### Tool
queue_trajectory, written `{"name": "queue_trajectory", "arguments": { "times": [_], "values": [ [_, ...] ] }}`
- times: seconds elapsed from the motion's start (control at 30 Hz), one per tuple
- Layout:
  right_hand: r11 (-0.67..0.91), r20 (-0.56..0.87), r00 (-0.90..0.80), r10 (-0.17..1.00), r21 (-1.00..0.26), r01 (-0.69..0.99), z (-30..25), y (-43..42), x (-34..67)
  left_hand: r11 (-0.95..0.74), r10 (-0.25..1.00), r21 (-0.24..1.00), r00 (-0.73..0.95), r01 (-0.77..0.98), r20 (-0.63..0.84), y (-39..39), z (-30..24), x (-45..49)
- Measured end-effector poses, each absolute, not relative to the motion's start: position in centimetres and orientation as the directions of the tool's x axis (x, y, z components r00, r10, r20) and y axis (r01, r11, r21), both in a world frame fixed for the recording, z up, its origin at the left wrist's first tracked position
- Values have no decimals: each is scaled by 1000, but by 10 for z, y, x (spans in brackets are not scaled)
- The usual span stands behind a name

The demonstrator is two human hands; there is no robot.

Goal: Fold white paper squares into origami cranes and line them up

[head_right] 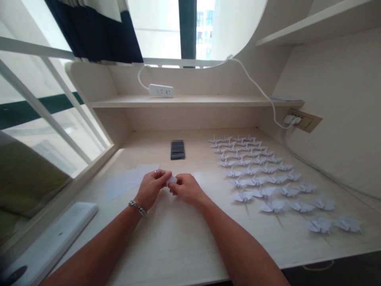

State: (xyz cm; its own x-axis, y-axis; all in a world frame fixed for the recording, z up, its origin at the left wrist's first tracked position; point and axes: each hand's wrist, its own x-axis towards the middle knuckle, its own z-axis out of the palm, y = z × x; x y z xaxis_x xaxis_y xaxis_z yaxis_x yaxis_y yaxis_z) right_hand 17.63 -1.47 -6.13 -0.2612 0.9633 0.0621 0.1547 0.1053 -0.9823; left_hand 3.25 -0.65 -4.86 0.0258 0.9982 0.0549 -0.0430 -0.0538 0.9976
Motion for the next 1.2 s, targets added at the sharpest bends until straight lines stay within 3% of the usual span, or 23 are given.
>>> {"name": "queue_trajectory", "arguments": {
  "times": [0.17, 0.3, 0.43, 0.67, 0.87, 1.1, 1.2],
  "values": [
    [61, 38, -253, 967, -995, 82, -57, -16, 175, 47, 997, 955, 67, -292, -28, -8, -47, 36],
    [0, -27, -262, 965, -995, 100, -59, -17, 174, 61, 998, 945, 18, -321, -59, -8, -45, 36],
    [35, -5, -291, 957, -991, 132, -59, -17, 176, 52, 999, 936, 19, -347, -48, -7, -46, 36],
    [30, 27, -250, 968, -999, 9, -59, -13, 178, 9, 1000, 974, -3, -228, -10, -5, -49, 34],
    [-65, -49, -300, 953, -997, -45, -60, -11, 178, -9, 1000, 978, -5, -210, 8, -4, -51, 36],
    [8, 25, -227, 974, -997, -76, -58, -10, 180, 30, 997, 984, 78, -174, -16, -5, -49, 35],
    [29, 40, -230, 972, -998, -50, -59, -11, 179, -21, 998, 997, 54, -71, 25, -5, -47, 32]
  ]
}}
